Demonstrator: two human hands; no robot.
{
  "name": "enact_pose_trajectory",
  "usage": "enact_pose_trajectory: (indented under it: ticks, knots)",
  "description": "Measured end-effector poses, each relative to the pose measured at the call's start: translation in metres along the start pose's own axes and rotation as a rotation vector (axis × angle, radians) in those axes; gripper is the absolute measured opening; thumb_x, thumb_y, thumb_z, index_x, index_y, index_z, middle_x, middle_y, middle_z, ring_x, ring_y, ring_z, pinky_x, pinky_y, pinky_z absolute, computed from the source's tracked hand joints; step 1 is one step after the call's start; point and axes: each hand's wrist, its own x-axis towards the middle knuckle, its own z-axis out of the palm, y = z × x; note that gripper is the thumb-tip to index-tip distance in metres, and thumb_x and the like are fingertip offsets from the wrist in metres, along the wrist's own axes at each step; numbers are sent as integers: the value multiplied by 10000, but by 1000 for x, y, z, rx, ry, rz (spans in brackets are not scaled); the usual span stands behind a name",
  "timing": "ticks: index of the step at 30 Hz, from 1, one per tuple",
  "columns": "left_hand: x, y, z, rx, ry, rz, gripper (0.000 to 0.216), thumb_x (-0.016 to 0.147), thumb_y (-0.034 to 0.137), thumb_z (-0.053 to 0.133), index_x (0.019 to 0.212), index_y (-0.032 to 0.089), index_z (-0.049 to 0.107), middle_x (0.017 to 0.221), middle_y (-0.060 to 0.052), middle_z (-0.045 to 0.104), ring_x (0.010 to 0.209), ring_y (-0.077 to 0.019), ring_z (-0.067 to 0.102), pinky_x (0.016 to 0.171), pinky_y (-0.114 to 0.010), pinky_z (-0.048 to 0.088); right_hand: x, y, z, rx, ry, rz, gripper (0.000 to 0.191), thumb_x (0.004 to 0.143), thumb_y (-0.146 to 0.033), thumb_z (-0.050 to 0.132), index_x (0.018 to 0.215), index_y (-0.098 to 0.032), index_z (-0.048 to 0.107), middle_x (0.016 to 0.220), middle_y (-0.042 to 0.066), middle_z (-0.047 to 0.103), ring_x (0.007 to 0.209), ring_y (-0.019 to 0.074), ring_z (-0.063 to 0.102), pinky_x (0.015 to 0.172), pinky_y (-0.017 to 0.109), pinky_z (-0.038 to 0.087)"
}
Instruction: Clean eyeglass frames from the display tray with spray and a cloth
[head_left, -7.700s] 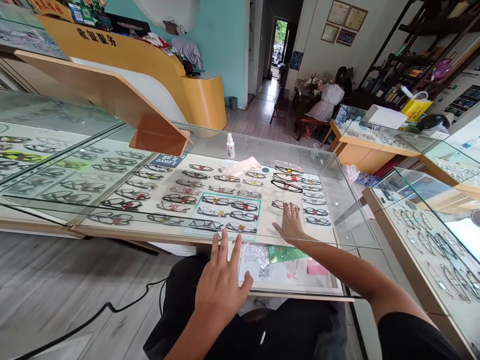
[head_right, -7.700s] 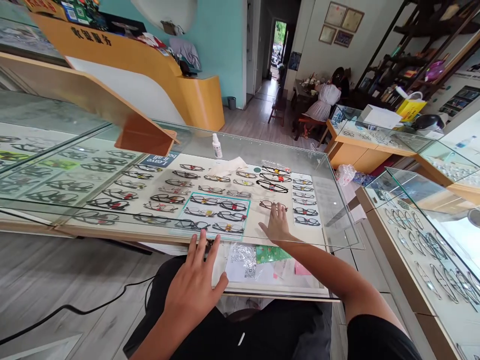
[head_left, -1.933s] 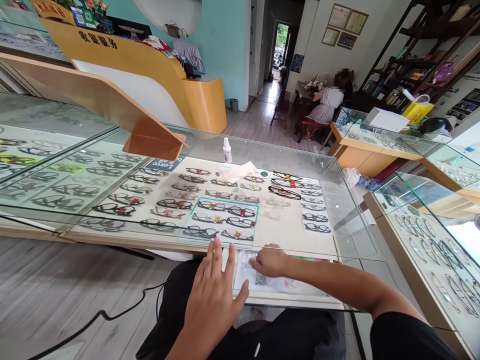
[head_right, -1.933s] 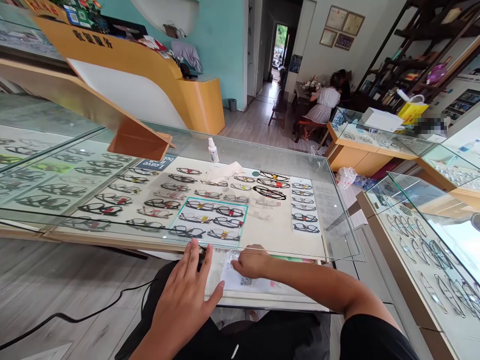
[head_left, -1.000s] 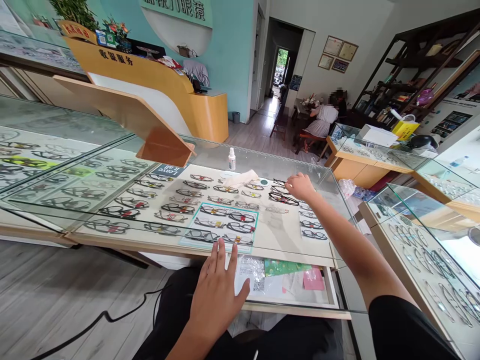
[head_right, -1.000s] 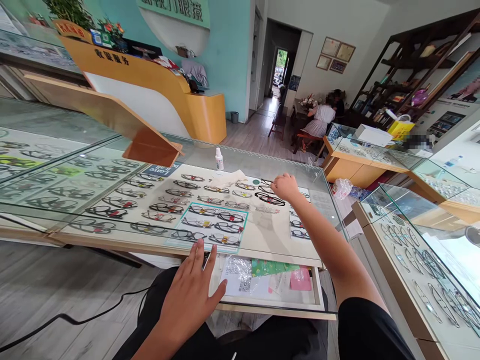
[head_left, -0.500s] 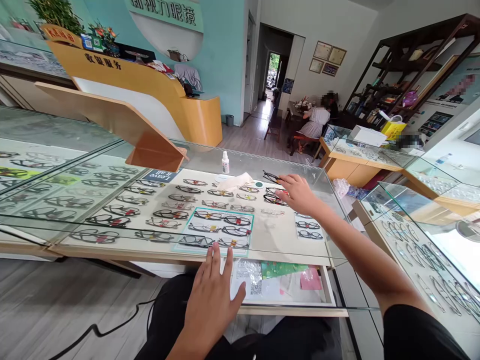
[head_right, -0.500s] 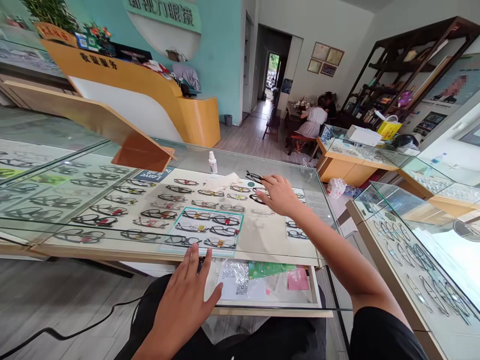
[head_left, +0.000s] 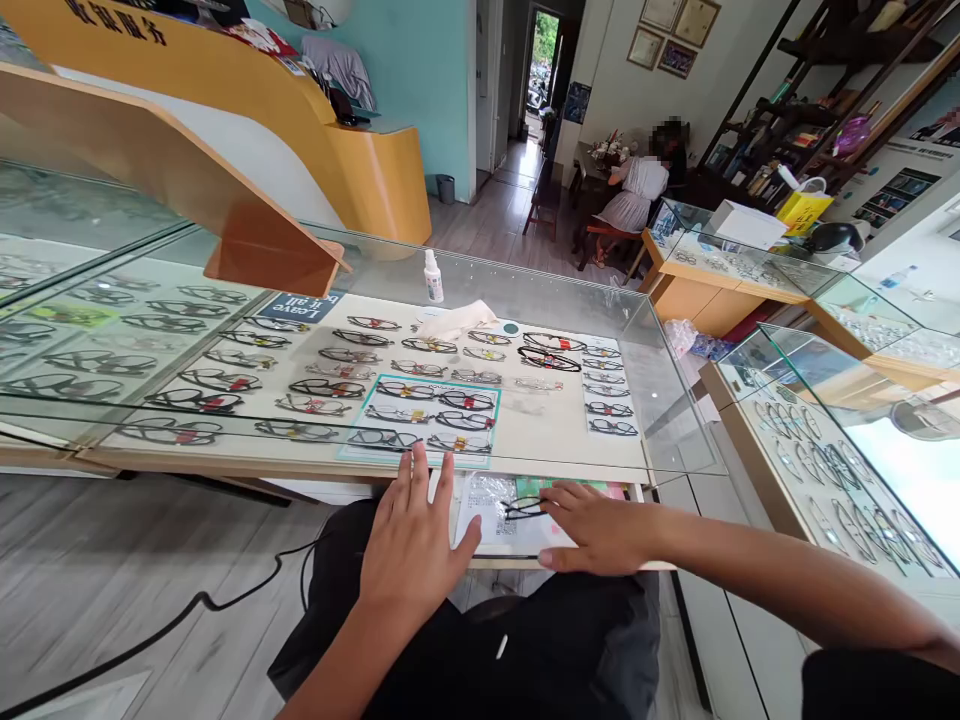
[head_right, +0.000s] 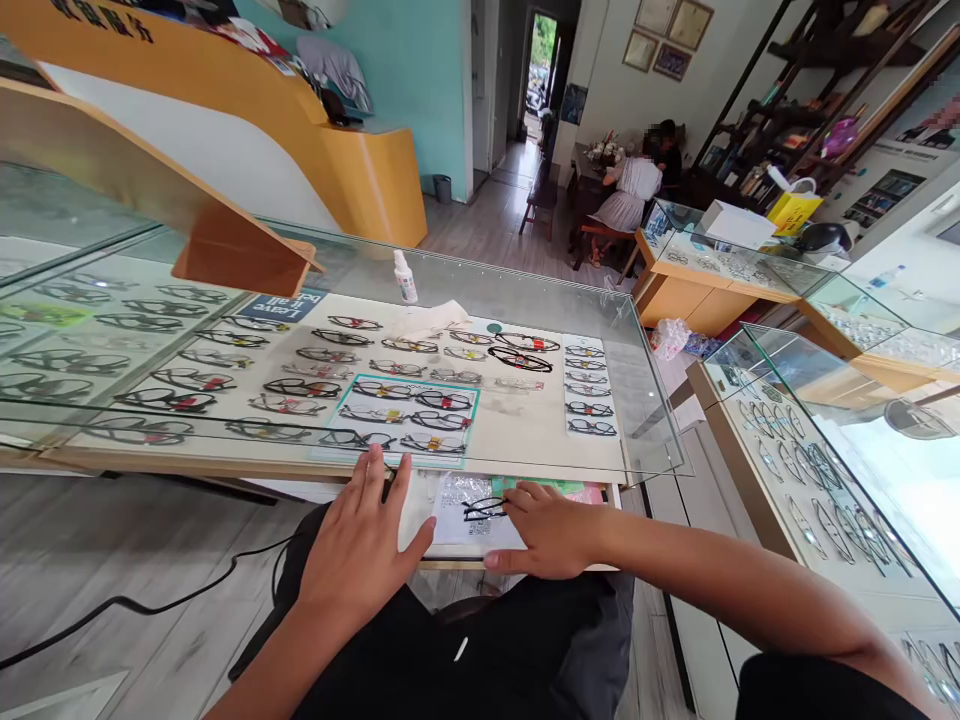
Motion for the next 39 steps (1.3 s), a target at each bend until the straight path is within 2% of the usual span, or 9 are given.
enact_pose_trajectory:
  ticks: [3, 6, 9, 13, 19, 27, 31, 36, 39]
  knots:
    - [0, 1, -2, 9, -11, -3, 826, 991, 497, 552, 1676, 49, 439, 1801, -320, 209, 1648, -502, 325, 1238, -620, 413, 39, 39, 22, -101, 151, 110, 1038, 1060, -805, 309, 1736, -18, 294, 1832, 265, 189, 1723, 441, 131, 1390, 598, 177]
    - [0, 2, -4, 21, -19, -9, 814, 994, 486, 554, 1673, 48, 447, 1799, -315, 226, 1645, -501, 332, 1244, -613, 414, 80, 77, 32, -243, 307, 208, 1044, 1059, -796, 296, 1738, -4, 266, 1847, 244, 147, 1727, 441, 89, 1396, 577, 140]
    - [0, 2, -5, 27, -23, -10, 823, 998, 503, 547, 1685, 66, 434, 1804, -293, 239, 1649, -492, 328, 1244, -610, 419, 117, 106, 32, -374, 392, 278, 1006, 1072, -759, 271, 1733, -1, 286, 1858, 209, 142, 1718, 448, 107, 1395, 563, 121]
    - [0, 2, -4, 40, -27, -15, 839, 991, 519, 550, 1702, 94, 413, 1806, -269, 259, 1653, -479, 328, 1232, -605, 429, 152, 129, 21, -463, 467, 339, 912, 1093, -679, 263, 1720, -21, 338, 1851, 193, 203, 1709, 417, 164, 1387, 535, 148]
    - [0, 1, -2, 37, -11, -5, 841, 984, 509, 554, 1694, 79, 418, 1808, -276, 248, 1661, -471, 313, 1232, -596, 425, 177, 146, 8, -464, 504, 339, 905, 1095, -646, 290, 1719, 9, 309, 1845, 217, 207, 1706, 418, 158, 1384, 528, 140]
    - [-1, 0, -2, 23, -9, -1, 834, 988, 506, 558, 1684, 64, 431, 1813, -278, 228, 1666, -466, 304, 1240, -581, 416, 203, 160, 9, -446, 488, 348, 909, 1099, -654, 218, 1709, 9, 334, 1848, 213, 196, 1705, 431, 154, 1383, 532, 130]
    - [-1, 1, -3, 23, -3, -4, 829, 988, 502, 559, 1685, 73, 429, 1814, -267, 239, 1665, -454, 312, 1243, -568, 415, 211, 164, 6, -440, 479, 341, 922, 1094, -670, 210, 1716, 2, 323, 1860, 199, 149, 1709, 424, 139, 1388, 533, 115]
    - [-1, 0, -1, 47, 3, 11, 829, 991, 503, 551, 1676, 49, 434, 1805, -306, 223, 1655, -476, 325, 1225, -586, 430, 216, 165, 3, -419, 460, 333, 948, 1090, -687, 212, 1720, 16, 299, 1863, 197, 127, 1711, 421, 133, 1386, 529, 123]
    - [-1, 0, 0, 38, 8, 6, 832, 984, 503, 561, 1680, 65, 436, 1809, -277, 244, 1660, -463, 320, 1246, -573, 419, 216, 162, 2, -403, 446, 336, 936, 1086, -687, 239, 1722, -5, 311, 1862, 193, 134, 1708, 417, 153, 1381, 525, 126]
